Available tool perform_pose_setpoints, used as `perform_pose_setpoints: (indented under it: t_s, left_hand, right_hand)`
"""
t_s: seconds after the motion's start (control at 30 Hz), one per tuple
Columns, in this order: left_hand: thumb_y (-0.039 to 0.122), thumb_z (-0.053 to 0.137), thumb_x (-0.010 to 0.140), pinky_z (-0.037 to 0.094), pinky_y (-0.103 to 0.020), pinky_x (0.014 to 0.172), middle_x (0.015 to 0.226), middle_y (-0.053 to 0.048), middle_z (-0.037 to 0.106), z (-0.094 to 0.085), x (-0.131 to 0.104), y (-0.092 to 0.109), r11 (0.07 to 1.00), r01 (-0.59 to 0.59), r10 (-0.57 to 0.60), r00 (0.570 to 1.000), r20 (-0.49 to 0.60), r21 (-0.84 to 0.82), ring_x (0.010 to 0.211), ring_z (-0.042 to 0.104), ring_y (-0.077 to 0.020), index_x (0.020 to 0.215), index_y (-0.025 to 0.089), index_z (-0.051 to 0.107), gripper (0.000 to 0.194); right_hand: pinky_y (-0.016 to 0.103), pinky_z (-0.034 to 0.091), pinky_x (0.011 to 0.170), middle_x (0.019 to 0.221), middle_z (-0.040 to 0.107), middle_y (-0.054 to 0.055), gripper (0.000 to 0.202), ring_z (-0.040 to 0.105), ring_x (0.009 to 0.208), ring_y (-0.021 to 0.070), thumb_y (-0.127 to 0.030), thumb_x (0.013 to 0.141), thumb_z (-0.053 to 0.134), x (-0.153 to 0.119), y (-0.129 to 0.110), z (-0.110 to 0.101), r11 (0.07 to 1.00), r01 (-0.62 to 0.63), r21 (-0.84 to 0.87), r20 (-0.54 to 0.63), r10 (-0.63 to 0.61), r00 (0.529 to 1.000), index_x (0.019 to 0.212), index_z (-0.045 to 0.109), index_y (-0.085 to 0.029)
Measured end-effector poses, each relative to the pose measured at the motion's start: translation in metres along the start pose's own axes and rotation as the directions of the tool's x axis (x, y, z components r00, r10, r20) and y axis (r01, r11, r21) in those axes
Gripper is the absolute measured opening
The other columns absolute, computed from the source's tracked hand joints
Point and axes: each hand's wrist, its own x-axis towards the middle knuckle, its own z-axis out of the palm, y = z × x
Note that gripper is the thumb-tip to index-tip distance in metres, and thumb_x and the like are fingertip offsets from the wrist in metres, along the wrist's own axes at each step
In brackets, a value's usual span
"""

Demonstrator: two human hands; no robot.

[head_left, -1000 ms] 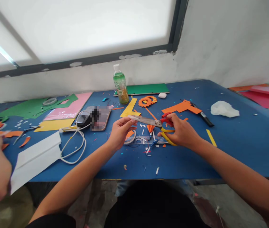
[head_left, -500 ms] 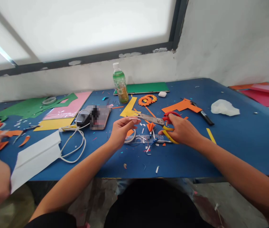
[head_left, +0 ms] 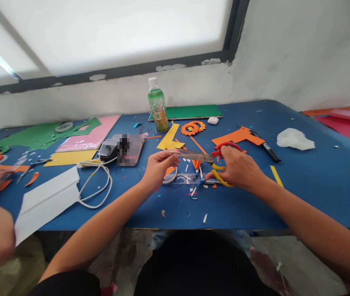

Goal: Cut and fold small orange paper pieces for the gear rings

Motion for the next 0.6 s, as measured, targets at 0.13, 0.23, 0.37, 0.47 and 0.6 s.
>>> perform_pose_setpoints:
  t_s: [0.13, 0.23, 0.37, 0.47, 0.6]
  left_hand:
    - [0.026, 0.073, 0.064, 0.049, -0.019, 0.057, 0.074, -0.001, 0.069, 0.0002, -0.0003, 0.0009, 1.0, -0.013, 0.013, 1.0, 0.006, -0.001, 0.058, 0.058, -0.0072, 0.07, 0.018, 0.073, 0.01]
    - [0.025, 0.073, 0.064, 0.049, -0.02, 0.057, 0.068, -0.001, 0.068, -0.0001, -0.0008, 0.0014, 1.0, -0.002, 0.002, 1.0, 0.006, -0.003, 0.057, 0.058, -0.0077, 0.073, 0.018, 0.074, 0.011]
    - [0.025, 0.073, 0.064, 0.049, -0.02, 0.057, 0.061, 0.0, 0.066, -0.0002, -0.0018, 0.0014, 1.0, 0.018, -0.018, 1.0, 0.022, 0.0, 0.057, 0.059, -0.0087, 0.074, 0.017, 0.074, 0.012]
    - [0.024, 0.073, 0.064, 0.048, -0.02, 0.057, 0.06, 0.0, 0.066, 0.0001, -0.0021, 0.001, 1.0, 0.023, -0.023, 0.999, 0.035, 0.004, 0.055, 0.058, -0.0082, 0.071, 0.017, 0.073, 0.009]
    - [0.023, 0.072, 0.064, 0.048, -0.02, 0.056, 0.06, 0.0, 0.066, 0.0004, -0.002, 0.0008, 1.0, 0.011, -0.012, 0.999, 0.03, 0.01, 0.055, 0.058, -0.0081, 0.07, 0.017, 0.073, 0.008]
  right_hand:
    - [0.027, 0.031, 0.049, 0.07, 0.057, 0.01, 0.064, 0.055, 0.065, 0.0221, -0.077, 0.072, 0.035, -0.0002, 0.0005, 0.0003, 1.0, 0.018, -0.01, -0.029, -0.018, 0.999, 0.081, 0.048, -0.015]
    - [0.027, 0.03, 0.048, 0.07, 0.056, 0.009, 0.064, 0.055, 0.064, 0.0219, -0.076, 0.072, 0.034, -0.0006, 0.001, 0.0015, 1.0, 0.024, -0.013, -0.046, -0.025, 0.999, 0.081, 0.048, -0.014]
    - [0.027, 0.03, 0.048, 0.069, 0.056, 0.009, 0.062, 0.055, 0.064, 0.0218, -0.075, 0.073, 0.035, -0.0008, 0.0015, 0.0034, 0.999, 0.039, -0.01, -0.056, -0.04, 0.998, 0.081, 0.048, -0.015]
    - [0.027, 0.031, 0.049, 0.07, 0.057, 0.009, 0.063, 0.056, 0.064, 0.0221, -0.075, 0.074, 0.034, -0.0013, 0.0013, 0.0045, 0.999, 0.05, -0.006, -0.063, -0.05, 0.997, 0.081, 0.048, -0.015]
    - [0.027, 0.031, 0.049, 0.069, 0.058, 0.009, 0.063, 0.056, 0.064, 0.0221, -0.075, 0.075, 0.032, -0.0016, 0.0011, 0.0053, 0.998, 0.055, -0.004, -0.068, -0.055, 0.996, 0.081, 0.049, -0.015]
